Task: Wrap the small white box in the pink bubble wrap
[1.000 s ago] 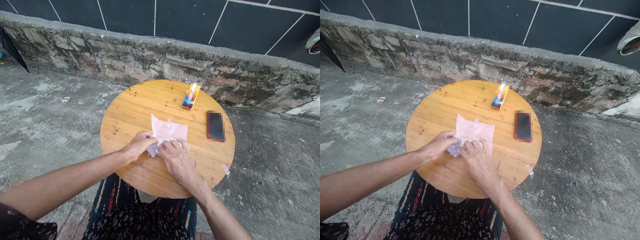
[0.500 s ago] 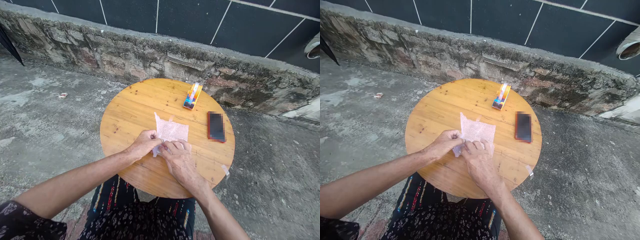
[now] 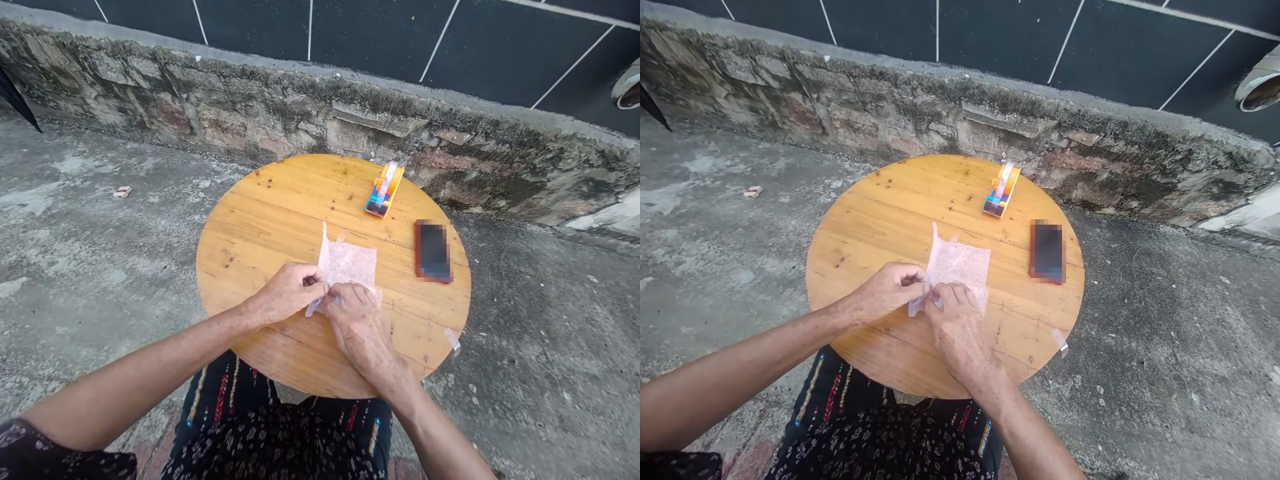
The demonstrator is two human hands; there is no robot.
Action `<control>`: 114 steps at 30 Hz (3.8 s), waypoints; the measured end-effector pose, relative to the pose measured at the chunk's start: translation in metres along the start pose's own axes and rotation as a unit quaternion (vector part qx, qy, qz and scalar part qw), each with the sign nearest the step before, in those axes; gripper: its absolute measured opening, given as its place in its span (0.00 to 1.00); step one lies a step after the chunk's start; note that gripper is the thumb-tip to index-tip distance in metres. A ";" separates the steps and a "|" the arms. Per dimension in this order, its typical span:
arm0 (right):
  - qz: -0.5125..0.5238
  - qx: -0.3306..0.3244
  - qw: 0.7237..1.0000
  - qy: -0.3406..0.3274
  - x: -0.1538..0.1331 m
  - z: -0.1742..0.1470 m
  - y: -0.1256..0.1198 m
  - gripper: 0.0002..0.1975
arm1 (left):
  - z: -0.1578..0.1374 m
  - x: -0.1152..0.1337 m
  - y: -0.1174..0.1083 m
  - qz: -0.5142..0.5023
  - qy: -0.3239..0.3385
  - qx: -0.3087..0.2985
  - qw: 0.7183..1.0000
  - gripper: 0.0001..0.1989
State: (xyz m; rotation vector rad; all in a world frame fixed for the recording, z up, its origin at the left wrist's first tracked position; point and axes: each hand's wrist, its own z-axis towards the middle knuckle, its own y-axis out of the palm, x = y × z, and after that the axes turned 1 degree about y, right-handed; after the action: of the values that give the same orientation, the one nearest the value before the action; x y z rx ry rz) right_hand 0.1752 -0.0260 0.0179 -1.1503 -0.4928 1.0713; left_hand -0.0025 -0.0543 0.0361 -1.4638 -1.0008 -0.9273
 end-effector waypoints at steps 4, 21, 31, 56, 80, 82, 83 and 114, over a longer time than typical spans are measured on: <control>0.056 0.006 0.998 0.033 0.000 -0.002 0.000 0.08 | -0.001 0.002 0.002 0.004 -0.001 0.015 1.000 0.09; 0.117 0.015 0.989 0.088 -0.001 -0.003 -0.001 0.12 | -0.020 0.000 0.006 0.037 0.052 0.034 0.997 0.13; 0.107 -0.006 0.990 0.091 -0.002 -0.002 -0.005 0.12 | -0.051 -0.036 0.010 -0.194 -0.090 0.153 0.965 0.24; 0.092 -0.011 0.994 0.065 0.001 -0.001 -0.004 0.13 | 0.000 -0.017 -0.008 -0.115 -0.236 0.075 0.962 0.09; 0.036 -0.046 0.998 -0.012 0.006 0.007 -0.010 0.12 | 0.005 0.005 0.000 -0.137 -0.135 0.107 0.975 0.10; 0.034 -0.047 0.998 -0.013 0.006 0.007 -0.010 0.12 | 0.005 0.011 0.001 -0.111 -0.124 0.102 0.981 0.10; 0.034 -0.047 0.998 -0.013 0.006 0.006 -0.009 0.11 | 0.005 0.013 0.001 -0.099 -0.118 0.097 0.983 0.10; 0.211 0.022 0.977 0.029 0.019 -0.005 -0.008 0.10 | -0.030 -0.029 0.014 0.312 0.393 0.087 0.861 0.14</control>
State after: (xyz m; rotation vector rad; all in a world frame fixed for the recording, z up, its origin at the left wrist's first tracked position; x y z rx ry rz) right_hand 0.1914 -0.0118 0.0200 -1.2755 -0.1788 1.4014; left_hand 0.0004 -0.0881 0.0079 -0.9874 0.0161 -0.7973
